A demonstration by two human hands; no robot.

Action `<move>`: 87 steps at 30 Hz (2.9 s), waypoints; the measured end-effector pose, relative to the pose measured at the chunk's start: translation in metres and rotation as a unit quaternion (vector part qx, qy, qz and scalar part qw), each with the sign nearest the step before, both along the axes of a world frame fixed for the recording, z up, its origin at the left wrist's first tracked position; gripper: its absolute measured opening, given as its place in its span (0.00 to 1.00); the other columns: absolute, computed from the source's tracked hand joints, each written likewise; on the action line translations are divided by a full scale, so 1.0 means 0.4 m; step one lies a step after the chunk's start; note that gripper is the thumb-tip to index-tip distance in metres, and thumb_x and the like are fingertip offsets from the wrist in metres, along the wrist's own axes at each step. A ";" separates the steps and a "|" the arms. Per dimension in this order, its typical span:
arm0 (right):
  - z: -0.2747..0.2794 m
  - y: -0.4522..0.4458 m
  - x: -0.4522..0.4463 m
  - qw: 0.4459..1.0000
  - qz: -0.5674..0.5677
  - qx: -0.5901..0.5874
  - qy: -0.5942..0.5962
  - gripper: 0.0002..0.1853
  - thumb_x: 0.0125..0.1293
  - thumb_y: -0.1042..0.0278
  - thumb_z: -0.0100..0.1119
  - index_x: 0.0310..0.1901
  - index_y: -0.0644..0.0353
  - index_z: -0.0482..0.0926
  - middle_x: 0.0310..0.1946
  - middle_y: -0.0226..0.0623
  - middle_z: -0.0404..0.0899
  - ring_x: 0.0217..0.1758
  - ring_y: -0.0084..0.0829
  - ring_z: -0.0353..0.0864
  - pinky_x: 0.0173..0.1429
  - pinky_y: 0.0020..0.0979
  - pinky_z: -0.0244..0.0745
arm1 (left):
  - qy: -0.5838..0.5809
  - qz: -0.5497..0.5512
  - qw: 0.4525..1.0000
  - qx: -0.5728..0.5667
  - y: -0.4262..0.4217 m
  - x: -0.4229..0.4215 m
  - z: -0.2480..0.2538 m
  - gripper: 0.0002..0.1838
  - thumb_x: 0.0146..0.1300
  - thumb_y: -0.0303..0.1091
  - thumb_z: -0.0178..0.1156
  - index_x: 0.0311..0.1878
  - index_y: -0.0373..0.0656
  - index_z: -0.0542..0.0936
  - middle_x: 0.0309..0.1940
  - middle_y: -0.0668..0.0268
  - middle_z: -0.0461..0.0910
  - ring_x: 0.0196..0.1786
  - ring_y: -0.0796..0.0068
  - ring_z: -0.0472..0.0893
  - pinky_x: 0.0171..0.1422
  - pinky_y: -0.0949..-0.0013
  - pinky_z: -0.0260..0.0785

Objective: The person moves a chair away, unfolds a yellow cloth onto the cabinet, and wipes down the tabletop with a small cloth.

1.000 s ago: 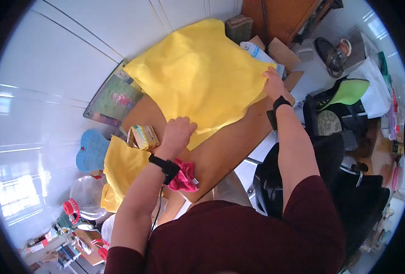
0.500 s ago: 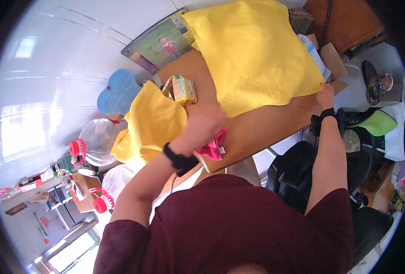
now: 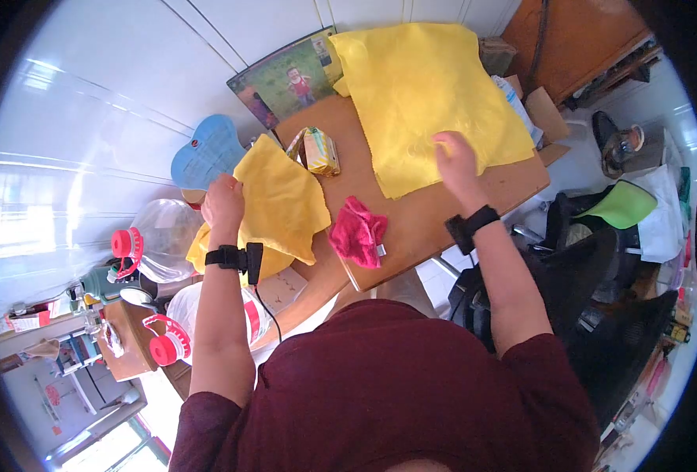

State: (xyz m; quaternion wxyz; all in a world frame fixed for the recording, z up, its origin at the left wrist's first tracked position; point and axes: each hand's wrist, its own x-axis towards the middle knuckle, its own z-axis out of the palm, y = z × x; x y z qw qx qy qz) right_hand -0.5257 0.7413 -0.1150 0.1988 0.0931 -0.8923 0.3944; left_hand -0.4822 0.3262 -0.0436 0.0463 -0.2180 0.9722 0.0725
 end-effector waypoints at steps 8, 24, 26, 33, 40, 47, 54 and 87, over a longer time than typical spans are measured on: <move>0.058 -0.231 0.124 0.979 0.141 -0.041 -0.145 0.09 0.58 0.69 0.53 0.37 0.63 0.78 0.36 0.45 0.79 0.42 0.43 0.78 0.48 0.37 0.73 | 0.086 -0.005 0.995 0.045 -0.015 0.042 -0.041 0.14 0.59 0.43 0.57 0.39 0.42 0.74 0.41 0.53 0.77 0.46 0.51 0.77 0.47 0.53 0.68; 0.093 -0.294 0.012 0.975 0.158 0.011 -0.156 0.14 0.56 0.62 0.57 0.39 0.63 0.78 0.35 0.46 0.79 0.41 0.43 0.79 0.46 0.38 0.74 | 0.303 -0.044 0.931 0.200 -0.048 0.112 0.004 0.10 0.61 0.34 0.53 0.30 0.37 0.69 0.24 0.52 0.73 0.30 0.54 0.74 0.36 0.57 0.65; 0.109 -0.304 -0.064 0.991 0.113 0.024 -0.062 0.16 0.55 0.60 0.59 0.41 0.62 0.77 0.38 0.47 0.78 0.44 0.45 0.77 0.50 0.40 0.72 | 0.335 -0.043 0.917 0.211 -0.053 0.131 0.027 0.10 0.61 0.33 0.53 0.29 0.37 0.68 0.22 0.54 0.70 0.28 0.58 0.73 0.34 0.59 0.64; 0.138 -0.363 -0.310 0.998 0.011 0.065 -0.018 0.24 0.52 0.59 0.63 0.51 0.59 0.72 0.53 0.50 0.70 0.59 0.51 0.65 0.59 0.45 0.66 | 0.375 -0.038 0.866 0.328 -0.063 0.196 0.130 0.09 0.66 0.32 0.51 0.30 0.41 0.69 0.24 0.71 0.66 0.29 0.83 0.64 0.35 0.75 0.60; 0.104 -0.400 -0.491 0.983 -0.052 0.169 -0.044 0.42 0.51 0.65 0.63 0.68 0.54 0.54 0.68 0.49 0.51 0.72 0.53 0.46 0.67 0.53 0.54 | 0.375 0.035 0.780 0.500 -0.087 0.276 0.206 0.05 0.67 0.31 0.49 0.35 0.43 0.69 0.27 0.72 0.70 0.30 0.85 0.67 0.37 0.79 0.60; -0.036 -0.369 -0.580 0.985 -0.052 0.155 0.057 0.31 0.57 0.81 0.48 0.65 0.56 0.59 0.66 0.44 0.57 0.69 0.48 0.53 0.65 0.47 0.59 | 0.434 0.068 0.713 0.546 -0.044 0.313 0.294 0.06 0.67 0.33 0.51 0.40 0.40 0.71 0.38 0.64 0.75 0.41 0.78 0.73 0.52 0.72 0.64; -0.053 -0.321 -0.588 0.991 -0.112 -0.062 0.040 0.27 0.52 0.85 0.47 0.57 0.61 0.69 0.54 0.46 0.69 0.59 0.45 0.66 0.64 0.38 0.62 | 0.429 0.033 0.742 0.514 -0.030 0.301 0.351 0.10 0.66 0.36 0.51 0.42 0.40 0.71 0.37 0.62 0.76 0.44 0.74 0.75 0.54 0.69 0.65; 0.643 -0.222 0.002 0.899 0.268 -0.282 0.203 0.19 0.52 0.71 0.64 0.48 0.61 0.77 0.40 0.40 0.81 0.43 0.35 0.81 0.47 0.30 0.73 | 0.025 -0.192 0.407 0.893 0.360 -0.179 0.599 0.15 0.68 0.39 0.49 0.45 0.36 0.73 0.41 0.58 0.79 0.43 0.67 0.79 0.52 0.65 0.73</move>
